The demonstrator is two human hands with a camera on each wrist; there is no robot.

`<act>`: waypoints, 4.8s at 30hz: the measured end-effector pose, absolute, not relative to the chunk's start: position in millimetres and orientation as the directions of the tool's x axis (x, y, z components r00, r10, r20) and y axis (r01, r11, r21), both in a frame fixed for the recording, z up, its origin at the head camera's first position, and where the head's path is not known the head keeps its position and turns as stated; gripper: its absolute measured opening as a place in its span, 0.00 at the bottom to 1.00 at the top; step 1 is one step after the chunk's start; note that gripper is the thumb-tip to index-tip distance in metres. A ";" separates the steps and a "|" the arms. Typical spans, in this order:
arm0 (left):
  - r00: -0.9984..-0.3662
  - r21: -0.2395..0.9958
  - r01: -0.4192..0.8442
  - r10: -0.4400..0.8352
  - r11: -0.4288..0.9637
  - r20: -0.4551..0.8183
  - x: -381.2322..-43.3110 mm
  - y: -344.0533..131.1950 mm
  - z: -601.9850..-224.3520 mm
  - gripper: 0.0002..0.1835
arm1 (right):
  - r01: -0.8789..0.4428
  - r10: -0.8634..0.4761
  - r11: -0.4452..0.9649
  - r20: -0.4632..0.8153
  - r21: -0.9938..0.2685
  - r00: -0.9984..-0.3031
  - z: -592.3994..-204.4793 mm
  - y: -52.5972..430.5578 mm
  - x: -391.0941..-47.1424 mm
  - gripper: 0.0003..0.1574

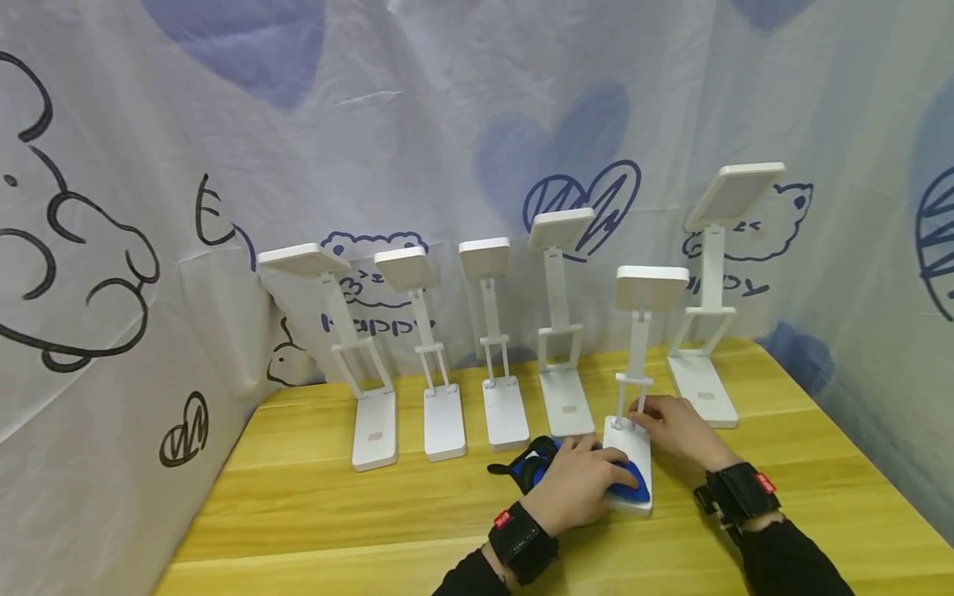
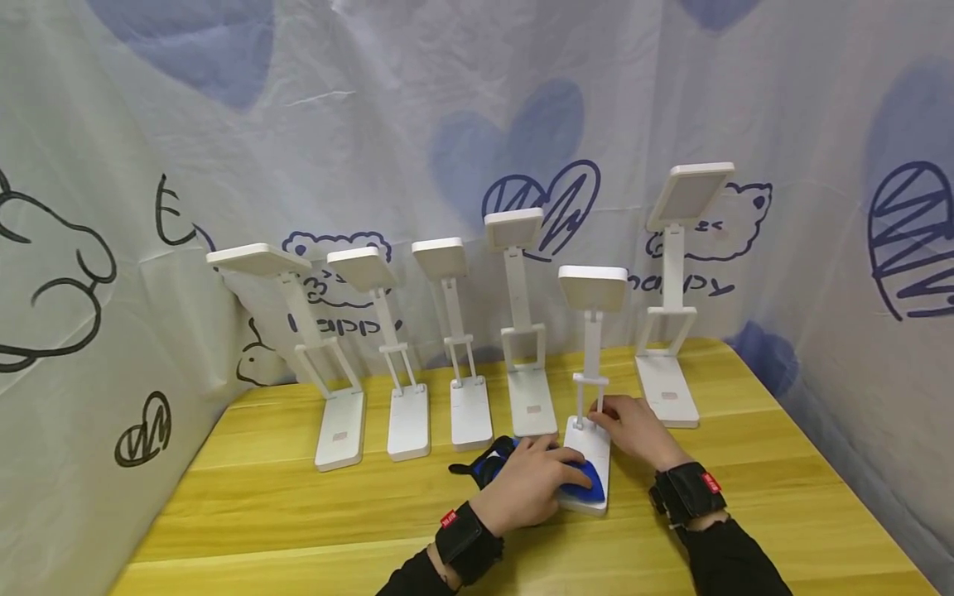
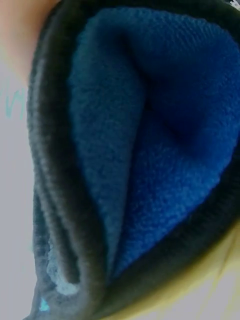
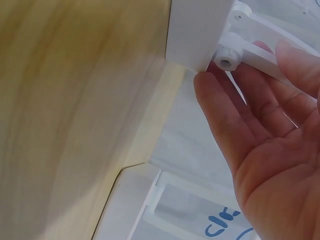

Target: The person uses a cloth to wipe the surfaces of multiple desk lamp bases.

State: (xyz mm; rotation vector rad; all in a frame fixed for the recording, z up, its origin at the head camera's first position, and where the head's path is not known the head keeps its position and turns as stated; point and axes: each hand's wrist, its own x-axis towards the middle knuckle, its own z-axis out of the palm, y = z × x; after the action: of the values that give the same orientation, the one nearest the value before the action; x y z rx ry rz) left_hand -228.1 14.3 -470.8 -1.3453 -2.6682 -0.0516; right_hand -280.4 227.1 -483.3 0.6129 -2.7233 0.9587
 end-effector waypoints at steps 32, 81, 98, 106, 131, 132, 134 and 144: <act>-0.725 0.003 0.652 0.622 0.759 0.296 -241.5 17.4 -471.2 0.23 | -0.440 -0.317 0.708 0.307 -0.553 -0.897 -485.1 227.1 -282.6 0.08; -0.595 0.069 0.803 0.802 0.592 0.053 -238.2 19.8 -463.2 0.24 | -0.428 -0.308 0.714 0.300 -0.555 -0.903 -484.1 226.2 -281.2 0.08; -0.530 0.220 0.830 0.848 0.512 0.026 -240.5 -14.9 -461.0 0.27 | -0.423 -0.313 0.706 0.284 -0.568 -0.906 -480.0 223.7 -277.7 0.09; -0.593 0.189 0.797 0.802 0.573 0.067 -244.5 -18.1 -463.3 0.24 | -0.430 -0.314 0.702 0.296 -0.567 -0.902 -482.3 224.3 -278.6 0.08; -0.692 0.026 0.698 0.665 0.716 0.282 -244.1 17.3 -465.3 0.25 | -0.432 -0.312 0.718 0.301 -0.546 -0.901 -485.0 225.8 -279.0 0.08; -0.699 0.023 0.689 0.656 0.724 0.284 -244.1 19.1 -465.8 0.25 | -0.433 -0.312 0.717 0.303 -0.546 -0.900 -485.1 225.8 -279.1 0.08; -0.712 0.023 0.673 0.640 0.739 0.290 -244.2 22.1 -466.1 0.24 | -0.435 -0.314 0.715 0.304 -0.547 -0.899 -485.0 225.9 -279.3 0.09; -0.721 -0.009 0.650 0.621 0.760 0.309 -248.3 32.7 -466.5 0.23 | -0.442 -0.323 0.700 0.302 -0.561 -0.897 -483.7 225.5 -279.5 0.08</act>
State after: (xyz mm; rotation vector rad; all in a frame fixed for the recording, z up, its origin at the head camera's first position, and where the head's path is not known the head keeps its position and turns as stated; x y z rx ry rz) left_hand -248.3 32.7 -466.5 -0.9865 -2.6635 -0.1434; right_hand -279.5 225.5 -483.7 0.6196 -2.7276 0.9692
